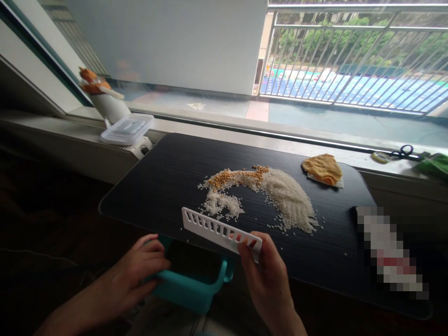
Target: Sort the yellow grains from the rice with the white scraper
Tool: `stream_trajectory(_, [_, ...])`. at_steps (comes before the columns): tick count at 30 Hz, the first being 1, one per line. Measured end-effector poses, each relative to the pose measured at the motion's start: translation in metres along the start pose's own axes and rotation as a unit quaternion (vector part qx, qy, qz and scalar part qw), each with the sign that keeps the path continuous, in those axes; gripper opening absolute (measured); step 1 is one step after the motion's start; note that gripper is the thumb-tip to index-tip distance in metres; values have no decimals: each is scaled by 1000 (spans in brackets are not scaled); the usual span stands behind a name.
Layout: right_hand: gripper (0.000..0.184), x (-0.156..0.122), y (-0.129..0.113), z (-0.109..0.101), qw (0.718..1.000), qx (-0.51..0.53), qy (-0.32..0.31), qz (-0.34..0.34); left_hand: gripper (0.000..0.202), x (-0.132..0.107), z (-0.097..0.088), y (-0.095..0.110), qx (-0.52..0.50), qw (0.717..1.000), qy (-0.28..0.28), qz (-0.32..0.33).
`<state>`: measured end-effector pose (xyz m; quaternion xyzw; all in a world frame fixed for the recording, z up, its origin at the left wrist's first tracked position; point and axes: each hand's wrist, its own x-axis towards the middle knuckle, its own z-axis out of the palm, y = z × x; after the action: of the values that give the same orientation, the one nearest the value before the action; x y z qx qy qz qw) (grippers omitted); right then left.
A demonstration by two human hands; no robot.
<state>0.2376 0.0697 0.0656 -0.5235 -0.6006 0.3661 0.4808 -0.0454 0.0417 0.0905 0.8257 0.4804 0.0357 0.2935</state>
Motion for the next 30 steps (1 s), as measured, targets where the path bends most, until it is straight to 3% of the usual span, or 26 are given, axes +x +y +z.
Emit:
stream_trajectory(6, [13,-6,4,37,999,12,-34,12,26,-3,5,-2,10,1000,17,5])
stream_trajectory(8, [14,-4,8,38,1000,-10,-7,7,28,-2,6,-2,12,1000,19,7])
stream_trajectory(16, [17,8,16,-4,985,-97,143,20,29,4,1,6,8,1000,0,4])
stream_trajectory(22, [23,21,18,-34,965,-155,211,17,27,12,-2,14,9,1000,-1,14])
stream_trajectory(26, [20,34,16,-46,954,-192,231,-17,25,16,-4,19,4,1000,-18,13])
stream_trajectory(30, [14,49,14,-42,959,-187,200,-68,25,17,-5,21,-5,1000,-24,8])
